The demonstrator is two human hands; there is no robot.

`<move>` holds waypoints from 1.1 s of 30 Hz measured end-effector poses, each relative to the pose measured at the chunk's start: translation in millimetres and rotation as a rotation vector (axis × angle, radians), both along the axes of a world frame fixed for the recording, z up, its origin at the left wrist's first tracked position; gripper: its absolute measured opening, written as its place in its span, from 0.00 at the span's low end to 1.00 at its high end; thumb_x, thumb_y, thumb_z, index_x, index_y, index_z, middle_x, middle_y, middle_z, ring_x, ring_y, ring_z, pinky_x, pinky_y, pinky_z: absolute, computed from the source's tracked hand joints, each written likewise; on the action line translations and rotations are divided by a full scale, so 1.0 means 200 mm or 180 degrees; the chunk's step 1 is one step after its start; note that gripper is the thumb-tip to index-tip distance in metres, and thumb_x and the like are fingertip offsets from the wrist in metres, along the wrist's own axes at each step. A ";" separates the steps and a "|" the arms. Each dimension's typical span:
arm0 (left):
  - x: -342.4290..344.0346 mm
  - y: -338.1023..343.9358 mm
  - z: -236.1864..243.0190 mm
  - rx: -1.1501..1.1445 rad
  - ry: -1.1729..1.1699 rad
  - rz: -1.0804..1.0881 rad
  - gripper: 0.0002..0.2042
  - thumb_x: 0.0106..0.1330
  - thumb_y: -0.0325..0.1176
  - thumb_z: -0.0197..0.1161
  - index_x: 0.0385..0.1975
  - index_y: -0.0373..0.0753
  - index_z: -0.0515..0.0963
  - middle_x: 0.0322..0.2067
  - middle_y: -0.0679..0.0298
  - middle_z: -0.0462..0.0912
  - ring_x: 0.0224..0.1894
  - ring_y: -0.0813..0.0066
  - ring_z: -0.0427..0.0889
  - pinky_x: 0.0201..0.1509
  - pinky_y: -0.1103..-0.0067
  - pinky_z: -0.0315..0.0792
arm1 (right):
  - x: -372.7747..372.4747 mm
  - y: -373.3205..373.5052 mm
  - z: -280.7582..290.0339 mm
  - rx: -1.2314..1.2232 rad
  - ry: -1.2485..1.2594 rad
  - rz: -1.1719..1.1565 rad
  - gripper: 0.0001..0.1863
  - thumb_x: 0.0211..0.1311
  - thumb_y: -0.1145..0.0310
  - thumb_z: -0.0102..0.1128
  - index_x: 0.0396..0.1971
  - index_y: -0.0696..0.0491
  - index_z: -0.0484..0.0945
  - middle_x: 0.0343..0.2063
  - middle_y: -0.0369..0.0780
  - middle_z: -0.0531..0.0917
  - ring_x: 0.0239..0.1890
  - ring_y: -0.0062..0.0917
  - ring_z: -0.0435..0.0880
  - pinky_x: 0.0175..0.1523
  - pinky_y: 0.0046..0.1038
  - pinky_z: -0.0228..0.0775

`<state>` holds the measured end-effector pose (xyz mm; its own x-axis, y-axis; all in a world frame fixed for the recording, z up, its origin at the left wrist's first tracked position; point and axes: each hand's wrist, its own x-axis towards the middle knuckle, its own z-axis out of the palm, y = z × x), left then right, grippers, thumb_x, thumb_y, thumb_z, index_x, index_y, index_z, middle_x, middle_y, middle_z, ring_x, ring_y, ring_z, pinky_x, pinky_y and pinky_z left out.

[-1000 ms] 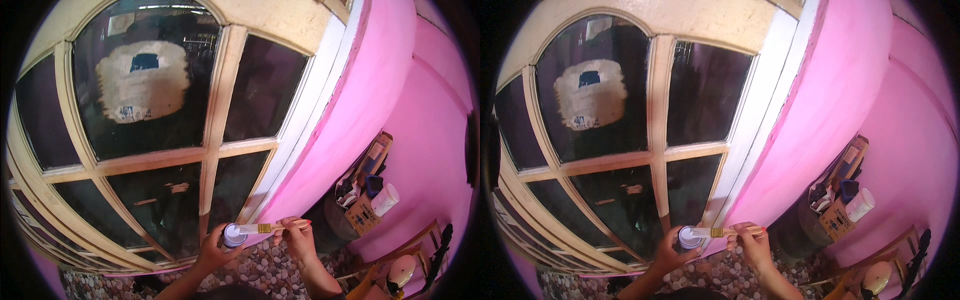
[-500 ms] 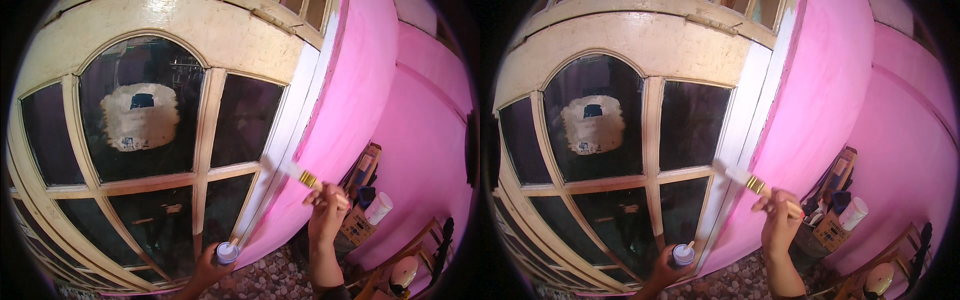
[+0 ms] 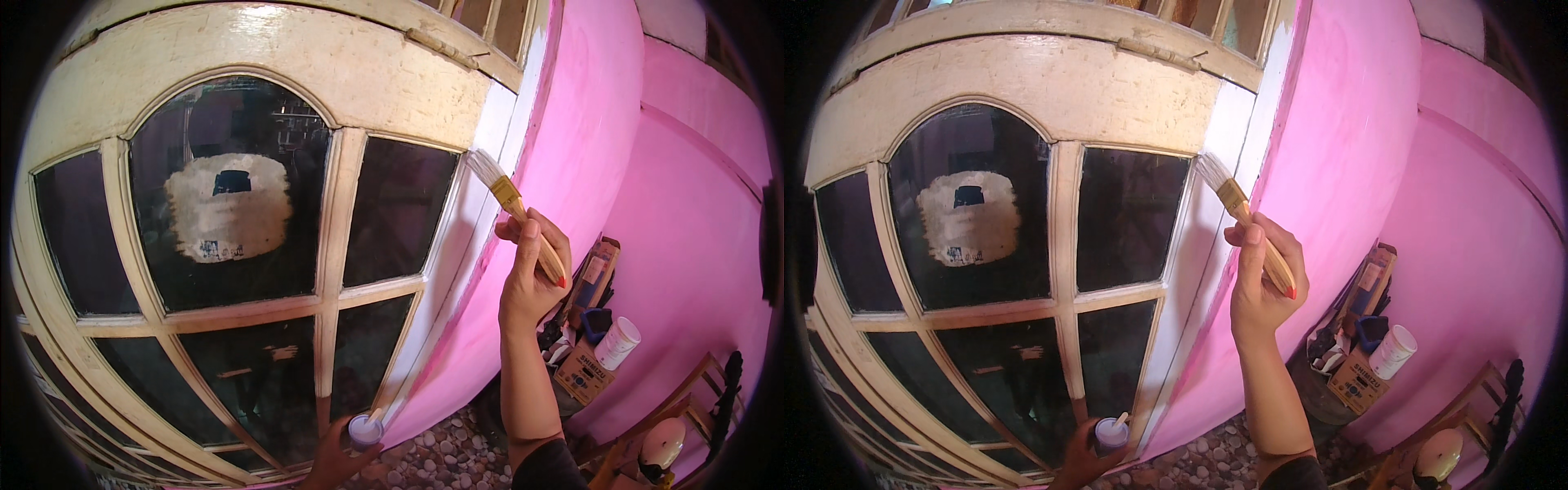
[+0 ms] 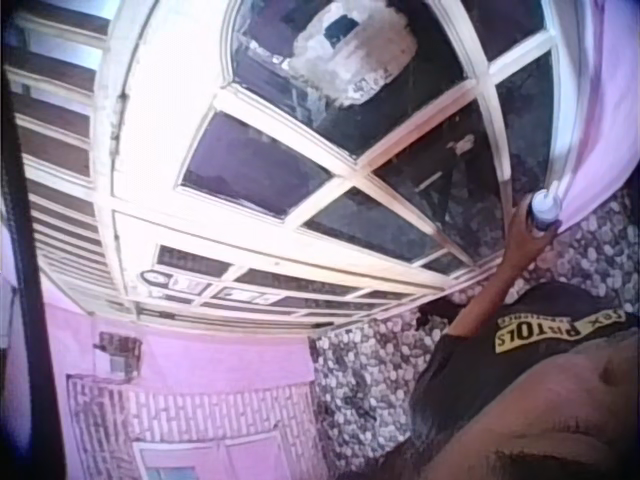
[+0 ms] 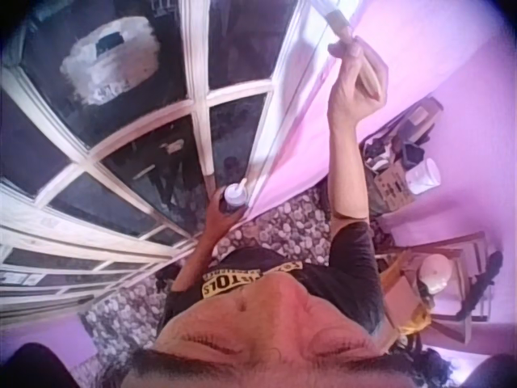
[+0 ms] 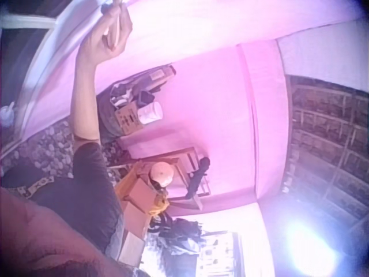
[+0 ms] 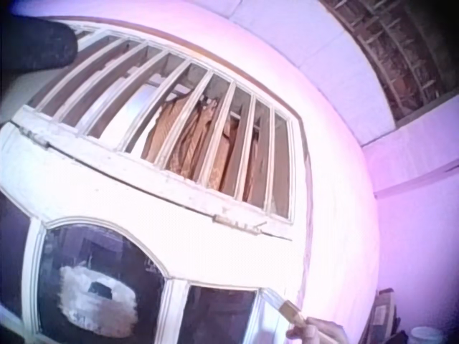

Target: The person is painting the white frame of a wooden door using a paintbrush, dipping it into a small container of white paint held in their other hand.

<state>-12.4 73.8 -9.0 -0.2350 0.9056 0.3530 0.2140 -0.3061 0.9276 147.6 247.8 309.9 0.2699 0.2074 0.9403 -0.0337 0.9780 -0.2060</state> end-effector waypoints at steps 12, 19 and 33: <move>-0.01 0.01 -0.06 -0.0085 -0.0092 0.0004 0.37 0.54 0.31 0.81 0.62 0.32 0.67 0.54 0.55 0.76 0.58 0.67 0.77 0.64 0.72 0.71 | -0.02 0.06 -0.02 0.0492 -0.0258 -0.0587 0.06 0.70 0.78 0.60 0.42 0.65 0.80 0.35 0.47 0.86 0.33 0.26 0.88 0.39 0.25 0.83; 0.00 0.01 -0.05 -0.0119 -0.0105 -0.0043 0.37 0.55 0.31 0.81 0.62 0.32 0.66 0.55 0.55 0.76 0.58 0.67 0.77 0.64 0.72 0.71 | -0.03 0.09 0.02 0.0645 -0.0281 -0.0821 0.06 0.69 0.78 0.63 0.41 0.64 0.81 0.33 0.45 0.86 0.32 0.25 0.88 0.38 0.24 0.80; -0.03 -0.01 -0.07 -0.0100 -0.0159 0.0014 0.39 0.53 0.33 0.82 0.62 0.32 0.66 0.55 0.54 0.76 0.58 0.67 0.78 0.65 0.71 0.71 | -0.04 0.05 -0.05 0.0753 -0.0631 -0.1402 0.06 0.64 0.77 0.67 0.39 0.62 0.82 0.32 0.45 0.87 0.31 0.26 0.87 0.37 0.24 0.78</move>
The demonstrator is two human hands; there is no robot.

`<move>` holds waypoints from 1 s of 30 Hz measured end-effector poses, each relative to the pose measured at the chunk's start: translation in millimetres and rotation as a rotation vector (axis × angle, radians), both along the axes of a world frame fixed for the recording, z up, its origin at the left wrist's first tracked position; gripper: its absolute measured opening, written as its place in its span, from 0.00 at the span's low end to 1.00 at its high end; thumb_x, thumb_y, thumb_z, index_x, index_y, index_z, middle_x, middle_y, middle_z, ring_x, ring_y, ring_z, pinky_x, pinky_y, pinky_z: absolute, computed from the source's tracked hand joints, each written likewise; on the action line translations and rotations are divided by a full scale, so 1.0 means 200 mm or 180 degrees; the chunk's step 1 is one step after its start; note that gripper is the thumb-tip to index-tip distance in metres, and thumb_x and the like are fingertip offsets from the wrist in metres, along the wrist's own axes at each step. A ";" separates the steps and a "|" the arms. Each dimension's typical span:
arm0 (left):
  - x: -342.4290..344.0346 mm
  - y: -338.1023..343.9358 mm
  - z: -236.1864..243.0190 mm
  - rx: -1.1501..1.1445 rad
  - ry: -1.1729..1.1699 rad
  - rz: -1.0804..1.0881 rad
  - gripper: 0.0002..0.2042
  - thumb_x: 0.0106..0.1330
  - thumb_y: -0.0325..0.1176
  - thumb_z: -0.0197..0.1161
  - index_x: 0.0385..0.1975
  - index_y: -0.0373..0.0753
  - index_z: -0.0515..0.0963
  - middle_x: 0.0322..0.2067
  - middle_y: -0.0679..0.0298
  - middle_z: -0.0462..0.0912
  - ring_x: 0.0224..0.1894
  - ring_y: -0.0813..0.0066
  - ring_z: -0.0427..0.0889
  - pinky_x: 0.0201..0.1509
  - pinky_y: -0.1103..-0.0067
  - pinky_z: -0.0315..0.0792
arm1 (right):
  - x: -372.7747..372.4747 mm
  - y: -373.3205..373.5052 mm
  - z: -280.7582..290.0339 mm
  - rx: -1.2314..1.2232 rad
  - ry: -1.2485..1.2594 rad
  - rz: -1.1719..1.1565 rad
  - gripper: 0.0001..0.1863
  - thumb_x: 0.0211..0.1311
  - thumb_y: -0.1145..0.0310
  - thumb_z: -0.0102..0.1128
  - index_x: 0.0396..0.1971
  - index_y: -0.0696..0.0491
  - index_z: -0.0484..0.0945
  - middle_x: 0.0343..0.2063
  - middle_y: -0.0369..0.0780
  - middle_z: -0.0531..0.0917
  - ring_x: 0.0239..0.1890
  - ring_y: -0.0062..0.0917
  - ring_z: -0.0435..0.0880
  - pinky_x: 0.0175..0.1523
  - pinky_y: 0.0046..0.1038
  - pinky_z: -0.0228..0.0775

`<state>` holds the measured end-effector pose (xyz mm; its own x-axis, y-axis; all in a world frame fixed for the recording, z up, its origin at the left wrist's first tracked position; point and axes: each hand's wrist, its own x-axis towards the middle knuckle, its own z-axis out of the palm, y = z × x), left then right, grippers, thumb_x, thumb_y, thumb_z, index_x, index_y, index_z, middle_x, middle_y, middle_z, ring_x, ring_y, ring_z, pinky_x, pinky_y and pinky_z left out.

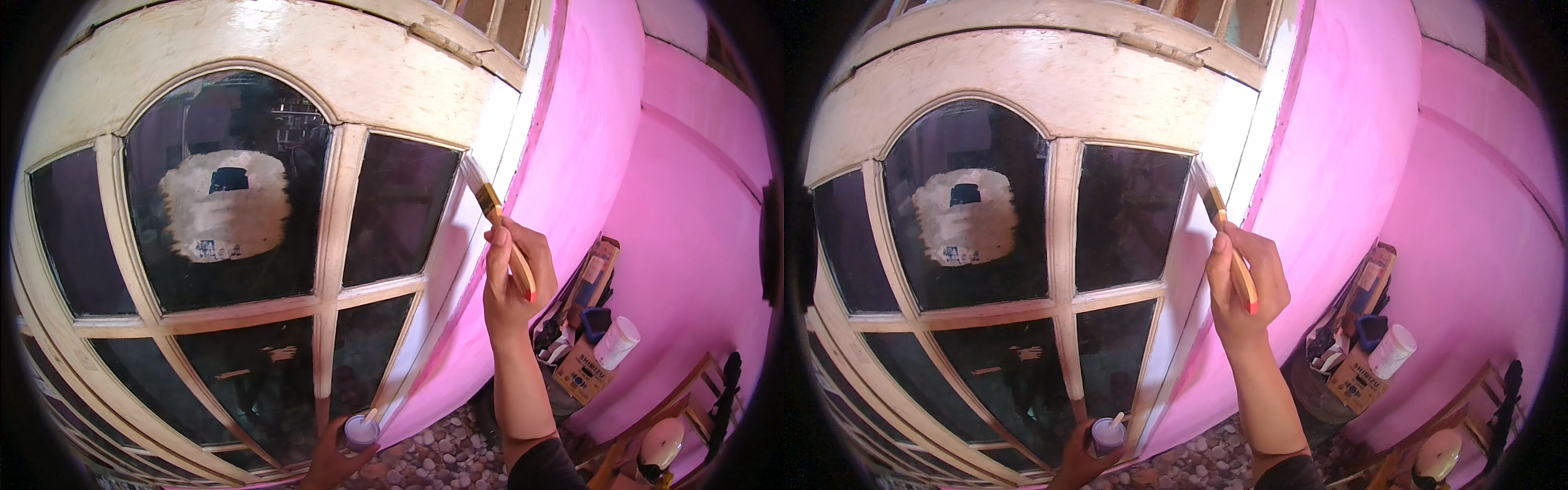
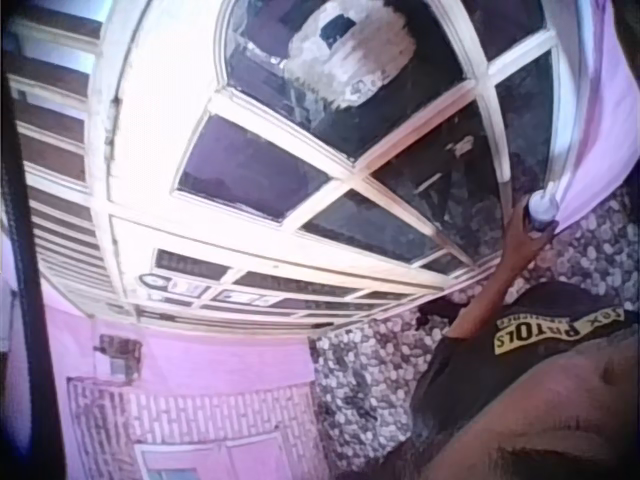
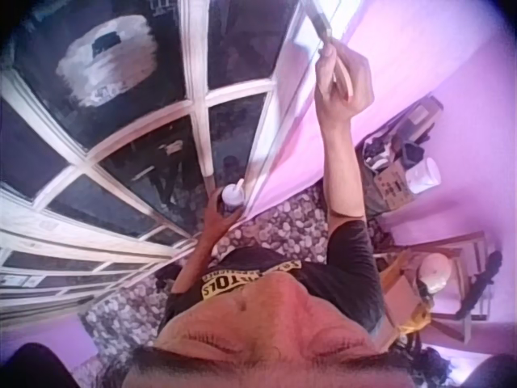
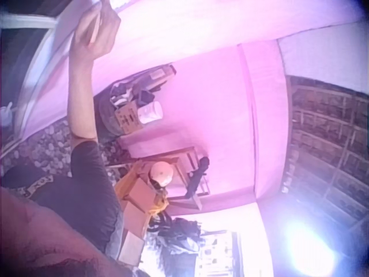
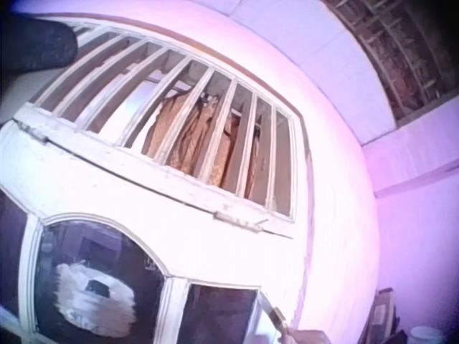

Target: The person is painting the white frame of a wooden door using a paintbrush, dipping it into a small container of white paint held in their other hand.

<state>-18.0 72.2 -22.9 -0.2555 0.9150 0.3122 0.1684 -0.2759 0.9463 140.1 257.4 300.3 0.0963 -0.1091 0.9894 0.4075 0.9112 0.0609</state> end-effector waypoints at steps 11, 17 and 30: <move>0.01 0.00 0.04 -0.0096 -0.0093 -0.0014 0.40 0.51 0.34 0.84 0.62 0.33 0.66 0.54 0.56 0.76 0.57 0.67 0.78 0.64 0.70 0.72 | 0.01 0.03 0.02 0.0276 -0.0079 -0.0194 0.08 0.62 0.79 0.68 0.40 0.63 0.82 0.31 0.46 0.86 0.30 0.28 0.86 0.35 0.25 0.77; 0.00 0.00 0.03 -0.0065 0.0070 -0.0086 0.40 0.52 0.34 0.84 0.62 0.33 0.66 0.54 0.56 0.76 0.57 0.68 0.78 0.63 0.72 0.72 | 0.00 0.02 0.05 0.0377 0.0031 -0.0190 0.07 0.62 0.80 0.68 0.39 0.63 0.82 0.30 0.46 0.86 0.29 0.29 0.86 0.34 0.26 0.78; 0.00 -0.03 0.06 -0.0197 -0.0132 -0.0083 0.39 0.52 0.35 0.83 0.61 0.34 0.66 0.54 0.56 0.76 0.57 0.68 0.78 0.64 0.72 0.71 | -0.02 -0.01 0.04 0.0331 -0.0064 -0.0256 0.06 0.61 0.80 0.68 0.37 0.62 0.81 0.31 0.47 0.87 0.29 0.29 0.87 0.33 0.26 0.78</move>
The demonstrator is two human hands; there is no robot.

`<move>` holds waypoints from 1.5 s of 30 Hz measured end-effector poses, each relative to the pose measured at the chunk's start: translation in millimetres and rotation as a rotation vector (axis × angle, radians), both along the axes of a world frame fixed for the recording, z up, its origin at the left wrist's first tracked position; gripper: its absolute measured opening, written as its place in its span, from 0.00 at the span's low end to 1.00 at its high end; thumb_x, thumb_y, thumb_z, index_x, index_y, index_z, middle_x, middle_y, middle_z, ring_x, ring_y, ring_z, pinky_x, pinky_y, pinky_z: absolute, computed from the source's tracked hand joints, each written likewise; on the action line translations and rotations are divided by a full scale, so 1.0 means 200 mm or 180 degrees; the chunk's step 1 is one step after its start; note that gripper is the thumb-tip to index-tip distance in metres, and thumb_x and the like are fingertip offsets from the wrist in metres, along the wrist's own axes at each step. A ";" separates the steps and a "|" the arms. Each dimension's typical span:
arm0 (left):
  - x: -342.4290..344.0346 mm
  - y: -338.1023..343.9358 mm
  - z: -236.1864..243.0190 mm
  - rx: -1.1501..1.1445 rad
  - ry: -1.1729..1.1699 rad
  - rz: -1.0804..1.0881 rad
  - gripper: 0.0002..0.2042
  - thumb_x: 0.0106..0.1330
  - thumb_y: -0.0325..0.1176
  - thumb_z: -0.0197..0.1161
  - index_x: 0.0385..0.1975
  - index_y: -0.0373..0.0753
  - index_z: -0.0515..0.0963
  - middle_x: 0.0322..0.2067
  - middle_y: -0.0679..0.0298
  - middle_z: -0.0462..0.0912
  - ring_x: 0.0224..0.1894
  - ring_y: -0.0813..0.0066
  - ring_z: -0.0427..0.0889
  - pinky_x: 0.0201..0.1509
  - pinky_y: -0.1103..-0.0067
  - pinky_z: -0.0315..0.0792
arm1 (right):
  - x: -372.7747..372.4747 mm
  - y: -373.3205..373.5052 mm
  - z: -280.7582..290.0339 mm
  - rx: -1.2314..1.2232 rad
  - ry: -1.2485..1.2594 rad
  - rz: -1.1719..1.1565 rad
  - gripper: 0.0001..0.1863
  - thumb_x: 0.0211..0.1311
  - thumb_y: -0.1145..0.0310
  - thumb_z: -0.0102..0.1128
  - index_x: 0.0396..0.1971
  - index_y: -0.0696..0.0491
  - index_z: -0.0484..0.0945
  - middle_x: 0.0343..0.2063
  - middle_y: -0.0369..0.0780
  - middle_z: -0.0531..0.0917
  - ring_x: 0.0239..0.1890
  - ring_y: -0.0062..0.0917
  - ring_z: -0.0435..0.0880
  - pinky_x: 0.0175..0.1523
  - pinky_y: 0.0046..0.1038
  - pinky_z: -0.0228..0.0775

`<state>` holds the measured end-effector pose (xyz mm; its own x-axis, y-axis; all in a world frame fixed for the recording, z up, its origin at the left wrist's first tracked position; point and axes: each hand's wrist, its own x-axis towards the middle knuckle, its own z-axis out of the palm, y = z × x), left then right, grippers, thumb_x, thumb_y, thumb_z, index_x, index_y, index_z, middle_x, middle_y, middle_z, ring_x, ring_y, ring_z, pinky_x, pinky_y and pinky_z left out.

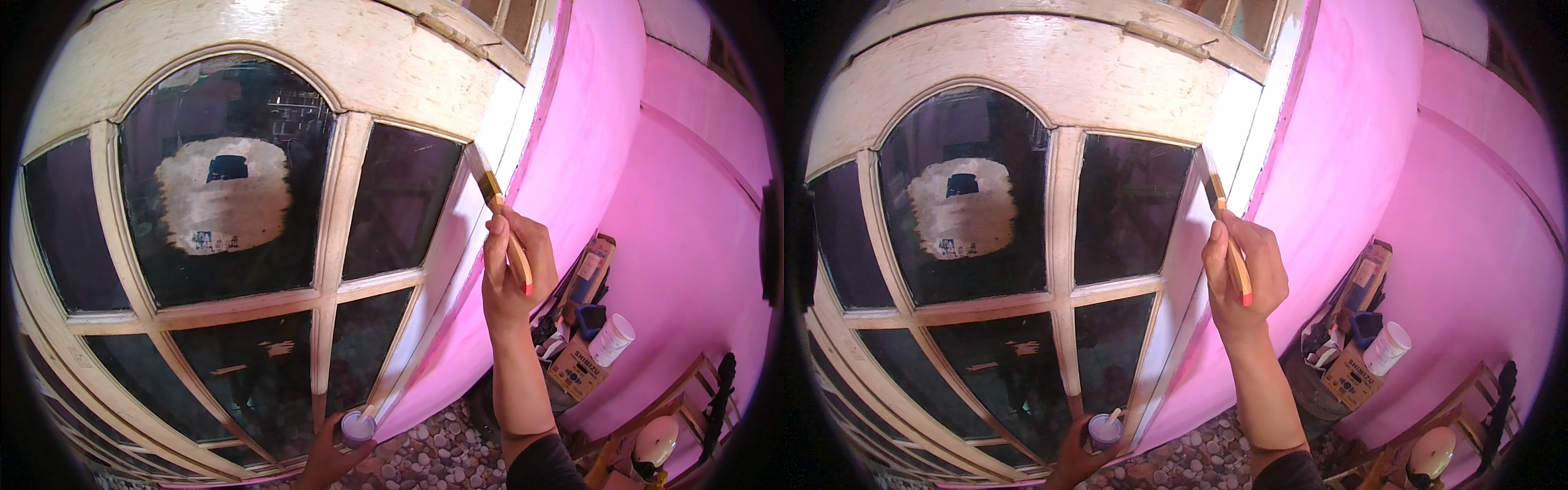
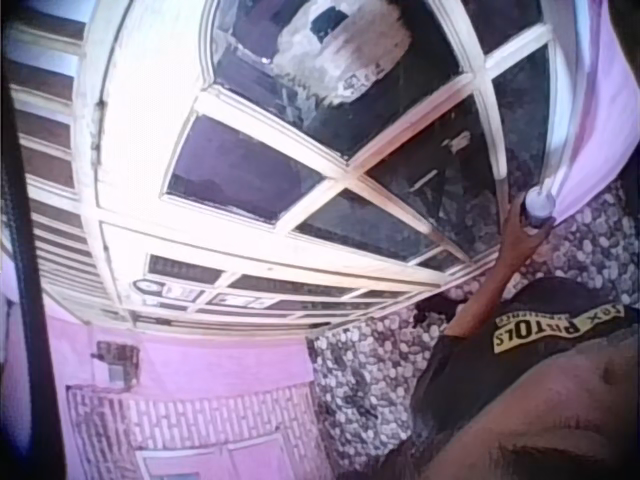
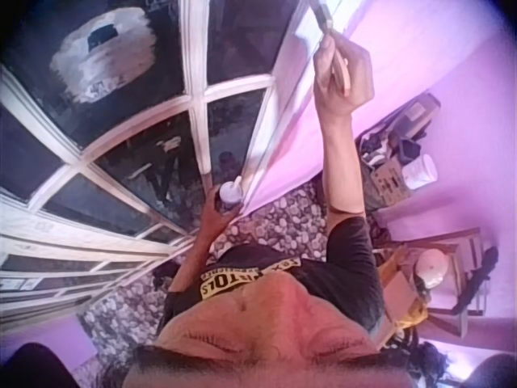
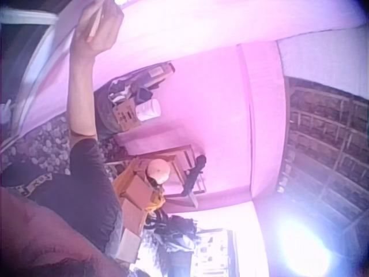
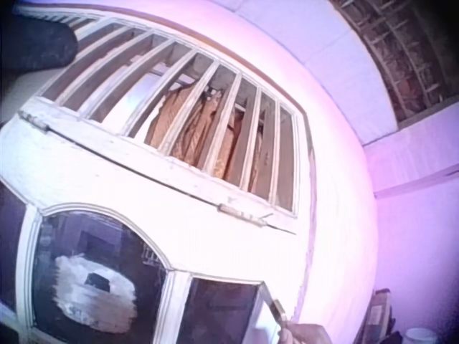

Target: The person is painting the white frame of a wooden door using a paintbrush, dipping it into a small container of white paint held in their other hand.

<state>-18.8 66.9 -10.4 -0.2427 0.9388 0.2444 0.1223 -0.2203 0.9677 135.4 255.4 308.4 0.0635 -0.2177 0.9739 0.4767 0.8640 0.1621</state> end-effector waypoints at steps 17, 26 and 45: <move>0.00 0.00 -0.09 0.0187 -0.0015 -0.0025 0.39 0.53 0.33 0.83 0.62 0.34 0.66 0.54 0.56 0.76 0.58 0.67 0.78 0.65 0.71 0.71 | 0.03 -0.02 -0.05 0.0030 -0.0142 -0.0199 0.07 0.61 0.80 0.69 0.38 0.62 0.82 0.28 0.45 0.85 0.27 0.27 0.85 0.32 0.25 0.77; 0.00 0.00 -0.01 0.0235 0.0050 -0.0143 0.38 0.52 0.32 0.83 0.61 0.34 0.67 0.54 0.57 0.76 0.57 0.68 0.78 0.64 0.71 0.72 | 0.10 -0.13 -0.13 -0.0188 -0.0311 -0.0235 0.05 0.61 0.78 0.69 0.36 0.61 0.83 0.26 0.44 0.85 0.25 0.27 0.85 0.31 0.25 0.77; -0.01 -0.03 0.06 0.0092 -0.0094 -0.0191 0.38 0.54 0.32 0.82 0.62 0.31 0.66 0.56 0.52 0.76 0.59 0.65 0.78 0.65 0.69 0.72 | 0.23 -0.23 -0.10 -0.2740 -0.0651 0.0885 0.10 0.69 0.69 0.64 0.36 0.63 0.82 0.24 0.38 0.85 0.26 0.16 0.81 0.32 0.19 0.72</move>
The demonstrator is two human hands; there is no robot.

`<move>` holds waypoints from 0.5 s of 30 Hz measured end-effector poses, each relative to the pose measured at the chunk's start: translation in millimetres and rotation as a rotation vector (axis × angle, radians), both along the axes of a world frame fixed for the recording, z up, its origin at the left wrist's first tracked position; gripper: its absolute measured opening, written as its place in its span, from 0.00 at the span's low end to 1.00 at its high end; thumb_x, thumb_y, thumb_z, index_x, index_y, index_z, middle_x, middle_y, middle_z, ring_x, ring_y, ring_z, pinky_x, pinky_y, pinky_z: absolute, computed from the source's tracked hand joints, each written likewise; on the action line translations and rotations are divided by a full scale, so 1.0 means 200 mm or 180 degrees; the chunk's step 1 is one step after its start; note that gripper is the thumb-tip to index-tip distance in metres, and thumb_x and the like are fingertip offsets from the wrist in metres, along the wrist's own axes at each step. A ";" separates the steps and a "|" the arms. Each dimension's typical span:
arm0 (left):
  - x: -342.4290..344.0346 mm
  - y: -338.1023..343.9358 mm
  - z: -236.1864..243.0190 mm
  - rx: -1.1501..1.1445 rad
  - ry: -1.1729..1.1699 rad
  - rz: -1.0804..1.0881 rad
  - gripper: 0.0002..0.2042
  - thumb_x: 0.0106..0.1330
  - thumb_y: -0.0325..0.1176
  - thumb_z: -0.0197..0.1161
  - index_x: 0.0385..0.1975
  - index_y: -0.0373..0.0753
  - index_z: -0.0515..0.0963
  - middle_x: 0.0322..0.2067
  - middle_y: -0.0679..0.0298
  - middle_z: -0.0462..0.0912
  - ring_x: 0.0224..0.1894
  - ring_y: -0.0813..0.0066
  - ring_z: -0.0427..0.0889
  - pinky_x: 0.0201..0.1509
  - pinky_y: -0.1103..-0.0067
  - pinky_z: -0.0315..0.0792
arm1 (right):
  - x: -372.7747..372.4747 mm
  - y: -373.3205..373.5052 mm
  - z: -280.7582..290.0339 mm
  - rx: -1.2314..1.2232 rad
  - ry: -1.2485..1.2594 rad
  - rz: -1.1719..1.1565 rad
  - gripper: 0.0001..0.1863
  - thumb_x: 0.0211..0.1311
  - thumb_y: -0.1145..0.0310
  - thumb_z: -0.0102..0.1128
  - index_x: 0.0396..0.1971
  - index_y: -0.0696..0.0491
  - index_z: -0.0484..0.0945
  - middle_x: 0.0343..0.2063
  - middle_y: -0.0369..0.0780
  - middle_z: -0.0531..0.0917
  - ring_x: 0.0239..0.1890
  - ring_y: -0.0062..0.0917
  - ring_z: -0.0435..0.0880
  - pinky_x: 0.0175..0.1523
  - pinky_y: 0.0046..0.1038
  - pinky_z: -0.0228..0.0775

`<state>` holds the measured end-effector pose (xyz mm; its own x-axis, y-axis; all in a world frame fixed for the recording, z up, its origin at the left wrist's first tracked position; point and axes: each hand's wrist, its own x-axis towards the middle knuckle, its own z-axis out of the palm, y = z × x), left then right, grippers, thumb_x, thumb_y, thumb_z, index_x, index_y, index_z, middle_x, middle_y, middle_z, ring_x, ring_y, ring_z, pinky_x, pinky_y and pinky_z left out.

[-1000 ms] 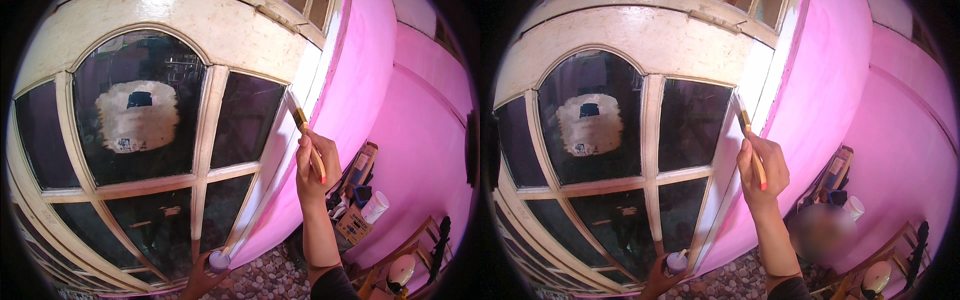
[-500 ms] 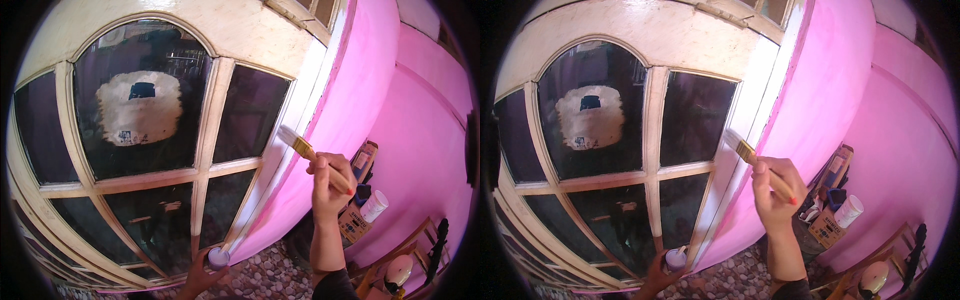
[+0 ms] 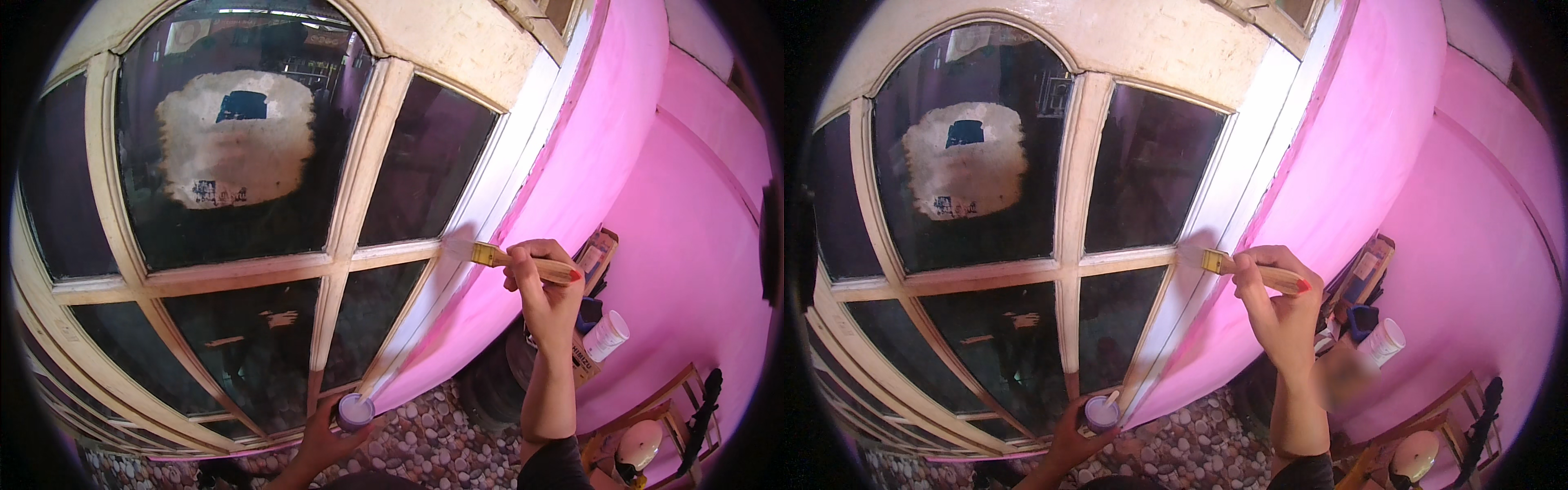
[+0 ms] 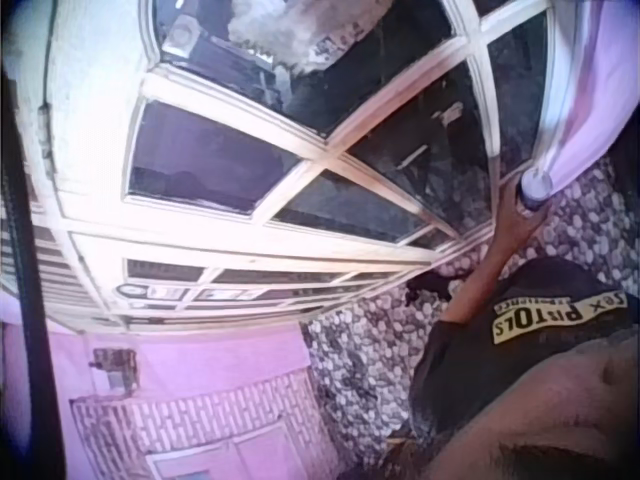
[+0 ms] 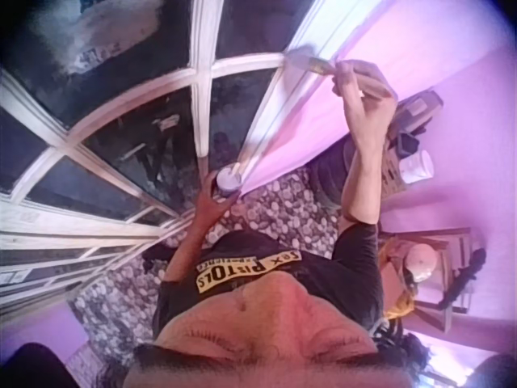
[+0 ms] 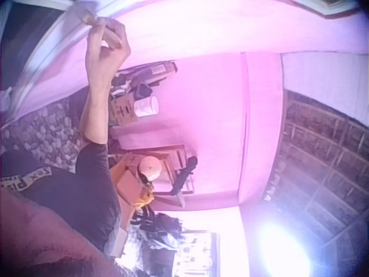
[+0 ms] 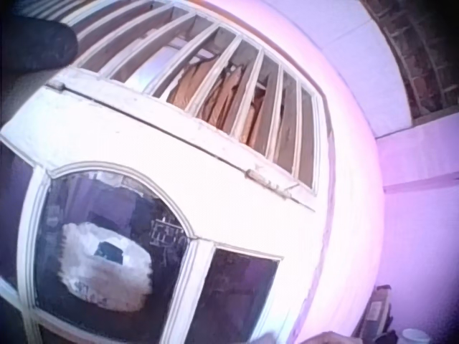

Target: The person is painting the white frame of a wooden door using a paintbrush, dipping it into a small container of white paint held in their other hand.

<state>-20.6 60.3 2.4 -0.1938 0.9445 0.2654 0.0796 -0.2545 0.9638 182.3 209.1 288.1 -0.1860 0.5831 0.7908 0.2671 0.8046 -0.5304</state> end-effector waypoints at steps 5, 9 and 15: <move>0.00 0.00 -0.03 0.0037 -0.0021 0.0048 0.39 0.53 0.33 0.82 0.62 0.31 0.66 0.56 0.52 0.76 0.59 0.65 0.78 0.65 0.70 0.73 | -0.04 0.03 0.03 -0.0004 -0.0015 -0.0004 0.11 0.70 0.68 0.64 0.36 0.63 0.82 0.25 0.38 0.85 0.27 0.16 0.81 0.33 0.19 0.72; 0.00 0.00 -0.02 0.0038 -0.0026 0.0223 0.37 0.52 0.37 0.82 0.60 0.33 0.70 0.51 0.54 0.82 0.53 0.67 0.83 0.59 0.73 0.76 | -0.04 0.07 0.07 0.0157 0.0158 0.0037 0.12 0.70 0.67 0.65 0.36 0.63 0.82 0.25 0.38 0.85 0.27 0.16 0.81 0.33 0.18 0.72; 0.00 0.01 -0.03 0.0041 -0.0055 0.0180 0.37 0.52 0.37 0.82 0.60 0.34 0.69 0.50 0.54 0.81 0.53 0.67 0.83 0.59 0.73 0.76 | -0.02 0.01 0.10 0.0318 0.0172 -0.0087 0.11 0.70 0.67 0.65 0.36 0.63 0.83 0.25 0.38 0.85 0.26 0.16 0.82 0.33 0.19 0.73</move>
